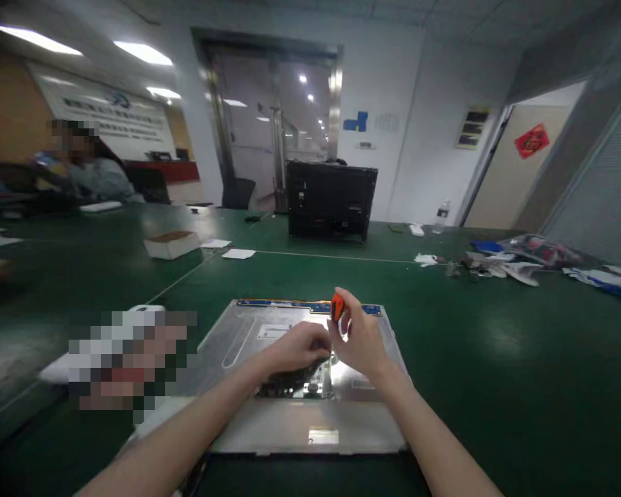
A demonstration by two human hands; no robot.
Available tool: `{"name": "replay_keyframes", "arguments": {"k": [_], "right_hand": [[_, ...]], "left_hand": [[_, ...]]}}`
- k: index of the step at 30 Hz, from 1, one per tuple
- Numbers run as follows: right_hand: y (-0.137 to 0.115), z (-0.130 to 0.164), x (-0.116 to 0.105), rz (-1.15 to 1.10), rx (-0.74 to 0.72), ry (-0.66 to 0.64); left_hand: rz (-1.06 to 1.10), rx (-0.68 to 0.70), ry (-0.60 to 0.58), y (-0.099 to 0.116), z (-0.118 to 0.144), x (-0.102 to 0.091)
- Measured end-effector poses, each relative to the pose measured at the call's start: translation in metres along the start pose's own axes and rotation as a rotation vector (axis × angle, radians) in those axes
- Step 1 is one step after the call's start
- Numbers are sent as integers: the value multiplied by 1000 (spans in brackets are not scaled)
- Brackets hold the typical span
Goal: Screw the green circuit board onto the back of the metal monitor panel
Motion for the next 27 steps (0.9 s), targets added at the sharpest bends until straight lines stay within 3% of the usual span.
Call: {"name": "replay_keyframes", "arguments": {"k": [27], "right_hand": [[2, -1, 0, 15, -16, 11]], "left_hand": [[5, 2, 0, 2, 1, -2]]}}
Point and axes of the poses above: each hand's wrist, its own z-axis away from the middle knuckle, its own x-axis out of the palm, y = z × x, the point moved 10 cm from there along -z, towards the middle knuckle, and after that the axes turned 11 degrees about -y, right-handed, at the moved point
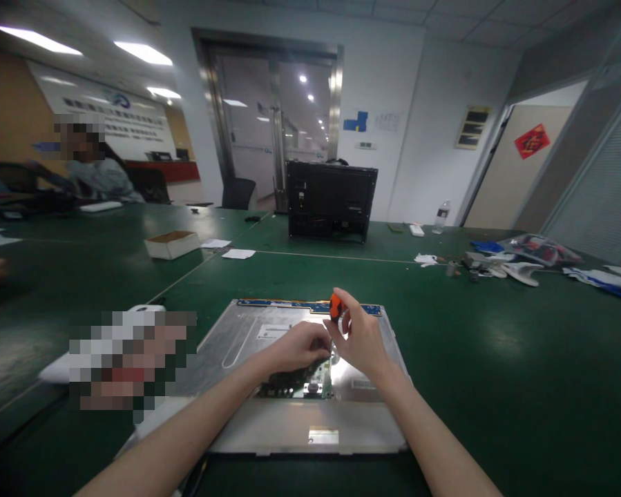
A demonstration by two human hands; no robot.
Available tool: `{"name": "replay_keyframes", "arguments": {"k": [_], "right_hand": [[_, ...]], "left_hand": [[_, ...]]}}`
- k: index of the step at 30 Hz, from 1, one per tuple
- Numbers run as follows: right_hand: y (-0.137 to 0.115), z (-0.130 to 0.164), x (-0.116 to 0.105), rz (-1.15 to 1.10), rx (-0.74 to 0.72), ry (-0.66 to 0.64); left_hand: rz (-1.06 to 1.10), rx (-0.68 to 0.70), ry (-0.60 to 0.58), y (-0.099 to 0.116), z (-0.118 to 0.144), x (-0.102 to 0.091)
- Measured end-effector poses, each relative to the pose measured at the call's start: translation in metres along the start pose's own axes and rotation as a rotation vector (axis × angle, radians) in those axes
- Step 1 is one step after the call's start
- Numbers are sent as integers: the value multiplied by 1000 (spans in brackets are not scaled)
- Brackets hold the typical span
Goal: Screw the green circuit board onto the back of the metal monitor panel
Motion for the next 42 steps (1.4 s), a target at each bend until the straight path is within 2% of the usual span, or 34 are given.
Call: {"name": "replay_keyframes", "arguments": {"k": [10, 21, 32, 42], "right_hand": [[-7, -1, -2, -14, -6, -31], [-4, 0, -2, -2, -10, 14], [-1, 0, 1, -49, 10, -35], [1, 2, -1, -33, 28, 13]], "left_hand": [[-6, -2, 1, -1, -1, 1], [-7, 3, -6, -3, -1, 2], [-11, -9, -8, -3, -1, 1], [-11, -16, -6, -1, 0, -1]]}}
Point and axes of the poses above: each hand's wrist, its own z-axis away from the middle knuckle, its own x-axis out of the palm, y = z × x, the point moved 10 cm from there along -z, towards the middle knuckle, and after that the axes turned 11 degrees about -y, right-handed, at the moved point
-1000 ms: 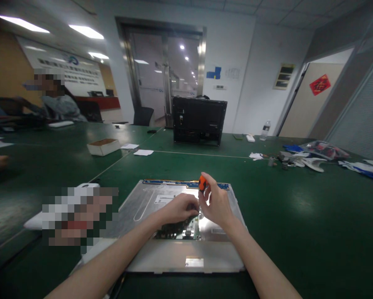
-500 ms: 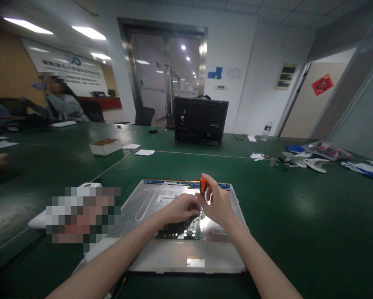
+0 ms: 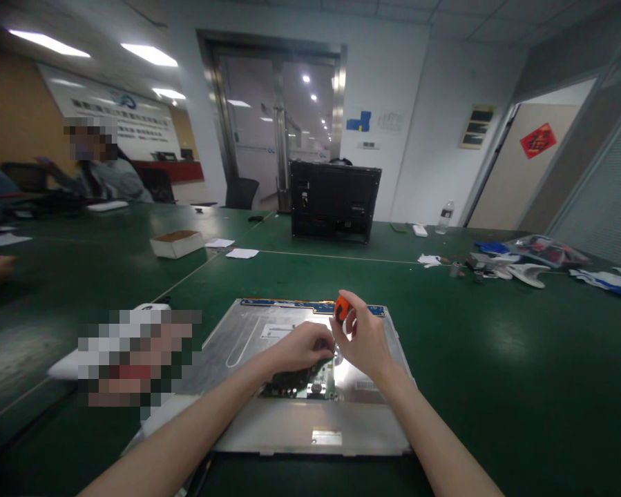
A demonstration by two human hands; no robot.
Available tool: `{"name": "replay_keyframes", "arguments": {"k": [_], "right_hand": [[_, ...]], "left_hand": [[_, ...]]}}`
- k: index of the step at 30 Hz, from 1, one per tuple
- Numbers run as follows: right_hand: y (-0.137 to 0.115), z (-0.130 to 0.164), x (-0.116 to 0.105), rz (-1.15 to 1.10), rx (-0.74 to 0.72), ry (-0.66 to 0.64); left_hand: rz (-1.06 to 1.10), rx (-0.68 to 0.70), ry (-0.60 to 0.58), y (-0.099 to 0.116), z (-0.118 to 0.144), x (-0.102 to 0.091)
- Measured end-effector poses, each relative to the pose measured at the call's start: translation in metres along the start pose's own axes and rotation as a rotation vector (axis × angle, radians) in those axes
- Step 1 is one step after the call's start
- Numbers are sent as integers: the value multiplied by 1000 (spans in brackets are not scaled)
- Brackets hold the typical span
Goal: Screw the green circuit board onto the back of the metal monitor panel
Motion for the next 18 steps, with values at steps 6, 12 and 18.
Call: {"name": "replay_keyframes", "arguments": {"k": [6, 12, 18], "right_hand": [[-1, -1, -1, 30, -24, -6], [-1, -1, -6, 33, -13, 12], [-4, -2, -8, 30, -38, 34]], "left_hand": [[15, 14, -13, 0, -1, 2], [25, 11, -1, -1, 0, 1], [31, 17, 0, -1, 0, 1]]}}
Point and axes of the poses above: each hand's wrist, its own z-axis away from the middle knuckle, its own x-axis out of the palm, y = z × x, the point moved 10 cm from there along -z, towards the middle knuckle, and after that the axes turned 11 degrees about -y, right-handed, at the moved point
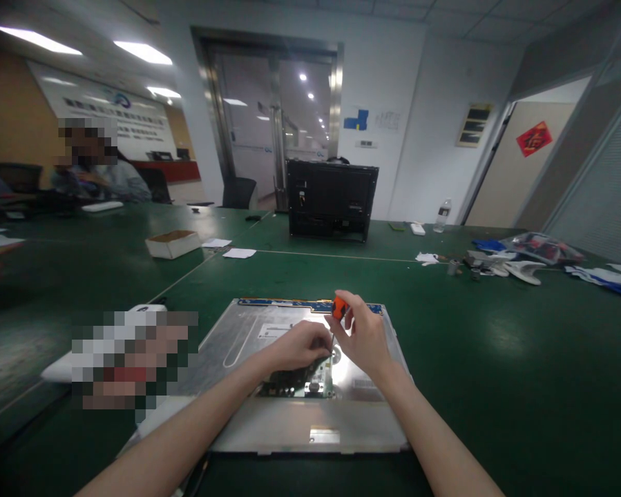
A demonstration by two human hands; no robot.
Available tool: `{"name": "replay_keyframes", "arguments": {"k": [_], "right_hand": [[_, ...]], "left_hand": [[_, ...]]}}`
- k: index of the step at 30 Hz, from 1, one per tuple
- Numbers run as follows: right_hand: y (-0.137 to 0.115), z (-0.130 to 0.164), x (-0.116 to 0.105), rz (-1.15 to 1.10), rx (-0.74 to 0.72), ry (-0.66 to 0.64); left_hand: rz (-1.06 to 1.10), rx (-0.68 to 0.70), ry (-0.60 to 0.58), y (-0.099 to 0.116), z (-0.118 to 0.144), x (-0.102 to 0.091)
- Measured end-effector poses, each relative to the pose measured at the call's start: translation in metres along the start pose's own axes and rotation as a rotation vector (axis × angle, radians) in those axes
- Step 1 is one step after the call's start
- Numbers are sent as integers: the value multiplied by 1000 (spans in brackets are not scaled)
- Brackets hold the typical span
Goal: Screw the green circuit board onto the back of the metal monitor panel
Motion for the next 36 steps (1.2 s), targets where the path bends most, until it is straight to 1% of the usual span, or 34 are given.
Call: {"name": "replay_keyframes", "arguments": {"k": [5, 14, 23, 27, 30, 32, 33, 36], "right_hand": [[0, 0, 0, 6, 7, 5], [-4, 0, 3, -34, 11, -62], [-6, -1, -2, 9, -21, -8], [-2, 0, 0, 41, -15, -7], [3, 0, -3, 81, 15, -9], [4, -5, -5, 127, 45, -51], [3, -11, -5, 161, 62, -91], [-5, -34, -5, 338, 114, -266]], "left_hand": [[5, 4, 4, -1, 0, 0], [9, 7, 8, -1, 0, 1], [6, 12, 17, 0, 0, 0], [5, 13, 14, 0, -1, 0], [5, 13, 13, 1, 0, -1], [7, 11, 14, 2, 0, -1], [8, 10, 15, 3, 0, -1], [8, 6, 17, 3, 1, -1]]}}
Point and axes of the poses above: each hand's wrist, its own z-axis away from the middle knuckle, its own x-axis out of the palm, y = z × x, the point moved 10 cm from there along -z, towards the middle knuckle, and after that the axes turned 11 degrees about -y, right-handed, at the moved point
